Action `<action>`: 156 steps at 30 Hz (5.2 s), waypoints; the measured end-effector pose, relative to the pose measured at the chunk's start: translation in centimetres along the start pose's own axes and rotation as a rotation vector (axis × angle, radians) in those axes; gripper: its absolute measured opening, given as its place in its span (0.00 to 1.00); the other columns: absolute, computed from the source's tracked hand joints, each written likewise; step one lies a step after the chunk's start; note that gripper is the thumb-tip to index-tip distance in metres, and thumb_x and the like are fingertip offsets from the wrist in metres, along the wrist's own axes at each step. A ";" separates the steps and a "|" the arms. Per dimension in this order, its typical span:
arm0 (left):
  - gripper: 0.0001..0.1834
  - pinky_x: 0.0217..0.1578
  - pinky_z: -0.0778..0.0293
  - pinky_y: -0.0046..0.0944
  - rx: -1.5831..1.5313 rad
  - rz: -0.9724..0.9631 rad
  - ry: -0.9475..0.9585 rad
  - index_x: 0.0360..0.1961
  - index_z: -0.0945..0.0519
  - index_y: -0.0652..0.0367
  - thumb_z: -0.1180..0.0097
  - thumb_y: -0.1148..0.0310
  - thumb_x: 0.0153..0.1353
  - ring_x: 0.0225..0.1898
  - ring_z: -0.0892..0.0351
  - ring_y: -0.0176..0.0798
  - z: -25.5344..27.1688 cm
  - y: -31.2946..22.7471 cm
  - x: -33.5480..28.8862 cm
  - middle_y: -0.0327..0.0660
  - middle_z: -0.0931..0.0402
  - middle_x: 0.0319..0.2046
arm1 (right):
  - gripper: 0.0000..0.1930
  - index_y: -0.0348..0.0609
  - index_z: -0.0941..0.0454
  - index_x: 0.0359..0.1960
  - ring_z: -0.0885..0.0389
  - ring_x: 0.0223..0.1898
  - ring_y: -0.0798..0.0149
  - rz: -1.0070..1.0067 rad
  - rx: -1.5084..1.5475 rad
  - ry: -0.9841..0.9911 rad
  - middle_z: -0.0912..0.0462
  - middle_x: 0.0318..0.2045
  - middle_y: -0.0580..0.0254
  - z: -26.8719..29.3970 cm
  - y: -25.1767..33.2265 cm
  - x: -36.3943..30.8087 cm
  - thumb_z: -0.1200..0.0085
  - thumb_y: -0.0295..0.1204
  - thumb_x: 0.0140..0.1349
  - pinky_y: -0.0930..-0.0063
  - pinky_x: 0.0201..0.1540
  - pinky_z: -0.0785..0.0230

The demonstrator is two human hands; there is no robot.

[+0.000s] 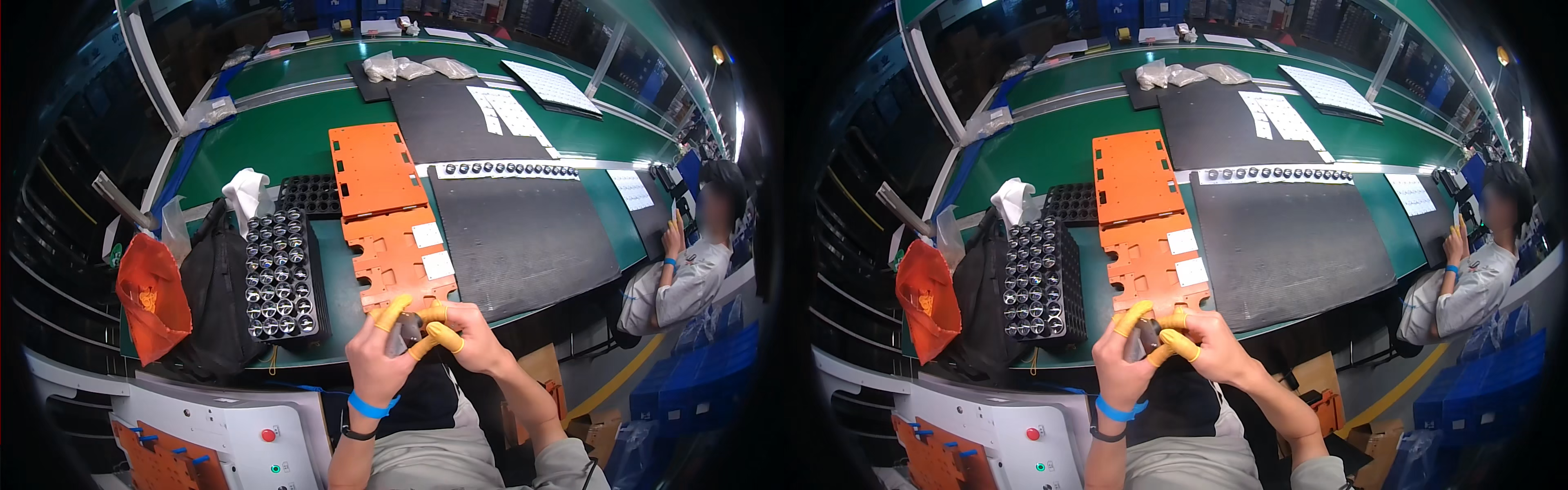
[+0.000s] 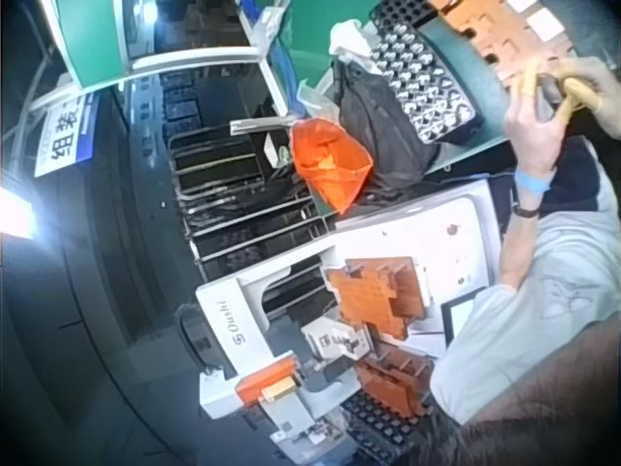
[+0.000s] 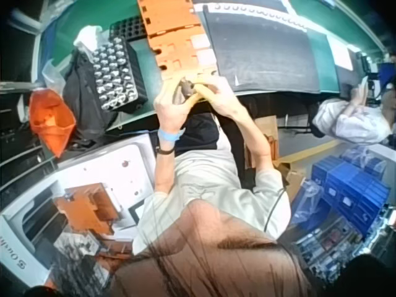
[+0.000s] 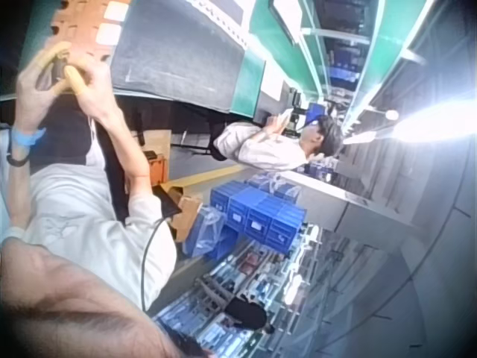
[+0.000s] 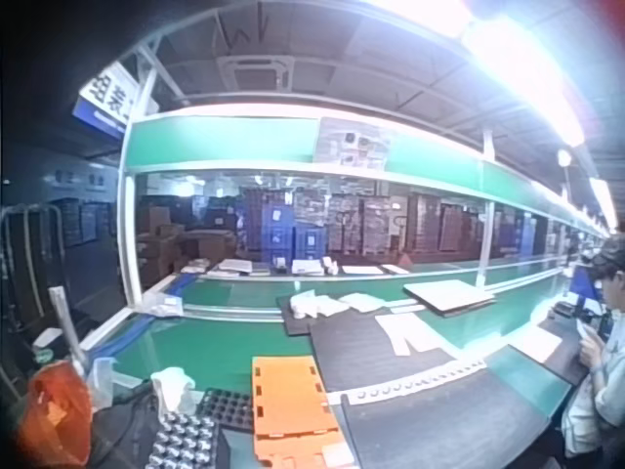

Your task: The person places small square components onto an orange fixture, peels protective films, and aligns them into designated slots. They then load the fixture into a press machine and later continue placing components onto a black mat. The task involves repetitive manual assembly of electronic parts.

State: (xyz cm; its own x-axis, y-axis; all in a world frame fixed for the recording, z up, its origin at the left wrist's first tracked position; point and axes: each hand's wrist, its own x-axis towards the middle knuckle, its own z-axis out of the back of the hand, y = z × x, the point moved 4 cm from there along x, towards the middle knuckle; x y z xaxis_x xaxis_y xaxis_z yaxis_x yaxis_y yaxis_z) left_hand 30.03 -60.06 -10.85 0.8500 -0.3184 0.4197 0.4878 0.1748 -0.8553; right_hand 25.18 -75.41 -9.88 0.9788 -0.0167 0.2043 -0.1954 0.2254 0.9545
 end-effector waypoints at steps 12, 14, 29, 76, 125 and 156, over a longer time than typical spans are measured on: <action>0.37 0.35 0.21 0.44 0.321 -0.143 0.066 0.60 0.22 0.61 0.26 0.60 0.48 0.36 0.16 0.48 -4.4 0.8 1.0 0.47 0.18 0.38 | 0.10 0.30 0.18 0.35 0.30 0.23 0.71 -0.016 -0.428 -0.303 0.24 0.22 0.58 2.9 -1.1 0.2 0.36 0.28 0.60 0.71 0.26 0.38; 0.39 0.36 0.22 0.45 0.351 -0.154 0.105 0.62 0.24 0.63 0.27 0.58 0.49 0.38 0.16 0.49 -4.3 1.4 1.4 0.49 0.19 0.38 | 0.09 0.30 0.19 0.32 0.30 0.23 0.70 -0.083 -0.401 -0.346 0.25 0.21 0.58 4.3 -1.3 0.2 0.38 0.27 0.61 0.70 0.27 0.38; 0.26 0.43 0.25 0.44 0.552 -0.381 0.227 0.55 0.19 0.61 0.33 0.64 0.56 0.42 0.21 0.47 -4.1 2.9 1.7 0.45 0.23 0.39 | 0.18 0.33 0.19 0.26 0.34 0.15 0.79 -0.711 -0.228 0.240 0.27 0.15 0.70 8.9 -7.0 1.7 0.46 0.35 0.70 0.78 0.17 0.43; 0.32 0.40 0.33 0.35 -1.532 0.596 0.143 0.71 0.39 0.59 0.46 0.72 0.66 0.40 0.34 0.35 3.7 3.7 -9.3 0.38 0.32 0.50 | 0.15 0.36 0.16 0.35 0.15 0.35 0.49 0.095 -0.791 -0.087 0.16 0.34 0.51 -9.9 3.6 16.3 0.32 0.36 0.55 0.56 0.39 0.24; 0.47 0.23 0.46 0.25 -1.016 0.523 0.221 0.73 0.40 0.62 0.37 0.44 0.63 0.22 0.42 0.22 0.9 1.6 -4.6 0.34 0.23 0.43 | 0.20 0.42 0.15 0.47 0.33 0.24 0.67 0.339 -0.276 -0.090 0.31 0.20 0.69 -1.5 3.0 0.2 0.27 0.28 0.51 0.69 0.37 0.46; 0.24 0.27 0.47 0.23 -0.539 0.393 0.031 0.53 0.18 0.66 0.28 0.65 0.59 0.27 0.43 0.20 1.7 2.9 -3.4 0.27 0.27 0.33 | 0.24 0.44 0.14 0.48 0.26 0.45 0.54 0.364 -0.436 -0.112 0.23 0.42 0.59 -2.8 0.1 -0.3 0.27 0.30 0.46 0.59 0.53 0.31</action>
State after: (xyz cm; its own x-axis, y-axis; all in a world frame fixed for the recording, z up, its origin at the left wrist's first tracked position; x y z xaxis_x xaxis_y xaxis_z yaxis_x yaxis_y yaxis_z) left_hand 28.87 -56.89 -14.28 0.9341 -0.3543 0.0434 -0.0318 -0.2037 -0.9785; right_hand 25.02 -72.67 -10.41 0.8360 0.0391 0.5474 -0.4515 0.6160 0.6455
